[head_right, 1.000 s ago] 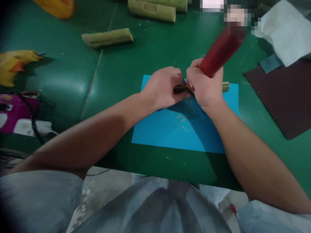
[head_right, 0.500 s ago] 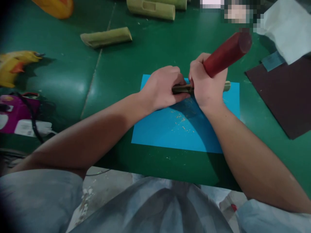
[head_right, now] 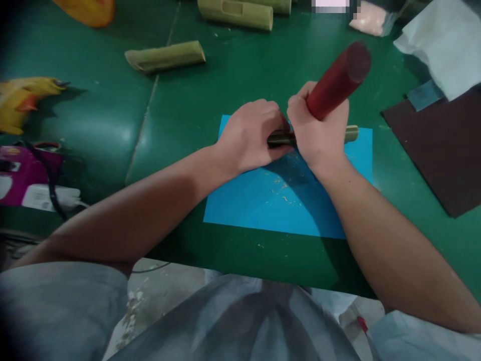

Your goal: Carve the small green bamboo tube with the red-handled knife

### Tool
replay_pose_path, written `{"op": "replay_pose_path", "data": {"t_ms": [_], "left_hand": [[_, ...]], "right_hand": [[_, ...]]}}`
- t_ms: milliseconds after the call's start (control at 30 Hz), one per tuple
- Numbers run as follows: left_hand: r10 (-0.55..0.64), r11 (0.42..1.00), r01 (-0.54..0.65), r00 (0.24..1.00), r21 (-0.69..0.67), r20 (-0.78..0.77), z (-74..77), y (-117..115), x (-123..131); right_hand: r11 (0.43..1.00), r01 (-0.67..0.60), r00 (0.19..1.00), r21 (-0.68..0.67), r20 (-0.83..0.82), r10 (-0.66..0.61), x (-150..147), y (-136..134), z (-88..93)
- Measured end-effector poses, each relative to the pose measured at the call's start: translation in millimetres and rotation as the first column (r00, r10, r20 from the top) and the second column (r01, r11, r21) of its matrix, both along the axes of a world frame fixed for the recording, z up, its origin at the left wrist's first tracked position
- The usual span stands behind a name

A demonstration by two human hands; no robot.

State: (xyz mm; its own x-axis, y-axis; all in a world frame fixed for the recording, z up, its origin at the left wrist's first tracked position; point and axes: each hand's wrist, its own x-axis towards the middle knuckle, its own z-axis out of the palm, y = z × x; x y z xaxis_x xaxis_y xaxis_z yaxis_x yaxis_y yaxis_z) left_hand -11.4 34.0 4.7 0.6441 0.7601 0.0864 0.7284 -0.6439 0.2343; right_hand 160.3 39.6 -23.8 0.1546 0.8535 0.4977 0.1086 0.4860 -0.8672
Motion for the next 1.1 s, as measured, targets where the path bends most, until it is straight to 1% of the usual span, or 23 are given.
{"op": "replay_pose_path", "data": {"t_ms": [133,233,333,433,567,700,800,833,867,900,933,1000,1033,1100], "left_hand": [[-0.001,1.0,0.001,0.998,0.006,0.056,-2.9,0,0],[-0.005,1.0,0.008,0.996,-0.025,0.086,-5.6,1,-1],[-0.015,0.998,0.02,0.996,-0.054,0.085,-8.6,5,-2],[-0.021,0.999,0.023,0.997,-0.036,0.07,-10.0,6,-1],[-0.04,0.999,0.041,0.998,-0.005,0.057,-8.2,3,1],[-0.024,1.0,0.025,0.997,-0.007,0.079,-4.9,1,5],[-0.003,0.999,0.006,0.998,-0.049,0.06,-2.5,4,6],[0.001,0.998,0.003,0.998,-0.058,0.056,-2.1,6,6],[0.004,0.998,0.0,0.999,-0.065,0.053,-1.9,7,6],[0.007,0.998,-0.003,0.999,-0.069,0.051,-2.0,8,6],[0.008,0.997,-0.005,0.999,-0.071,0.05,-2.3,9,5],[0.007,0.997,-0.003,0.998,-0.077,0.056,-3.5,10,4],[0.003,0.996,0.001,0.998,-0.084,0.056,-4.2,10,4],[0.0,0.997,0.004,0.999,-0.081,0.054,-5.2,9,4]], "right_hand": [[1.0,-0.004,0.998,-0.014,0.058,0.005,2,-4,5.8],[0.995,0.019,0.999,-0.101,0.039,-0.015,2,-5,11.4],[0.986,0.03,1.0,-0.162,0.011,-0.028,2,-1,12.1],[0.984,0.054,0.998,-0.169,0.032,-0.05,1,4,7.8],[0.982,0.1,0.993,-0.163,0.075,-0.088,-1,8,2.4],[0.977,0.137,0.989,-0.161,0.077,-0.126,-5,6,4.8],[0.957,0.163,0.987,-0.242,0.033,-0.16,-9,4,10.5],[0.947,0.153,0.987,-0.283,0.005,-0.158,-10,4,12.3],[0.944,0.118,0.992,-0.309,-0.007,-0.127,-11,5,13.6],[0.95,0.137,0.987,-0.28,-0.038,-0.153,-11,6,14.5],[0.953,0.195,0.97,-0.233,-0.101,-0.223,-11,8,14.9],[0.963,0.207,0.959,-0.173,-0.158,-0.234,-10,9,14.2],[0.976,0.165,0.975,-0.145,-0.126,-0.184,-9,9,13.3],[0.978,0.19,0.977,-0.088,-0.078,-0.197,-8,7,11.5]]}}
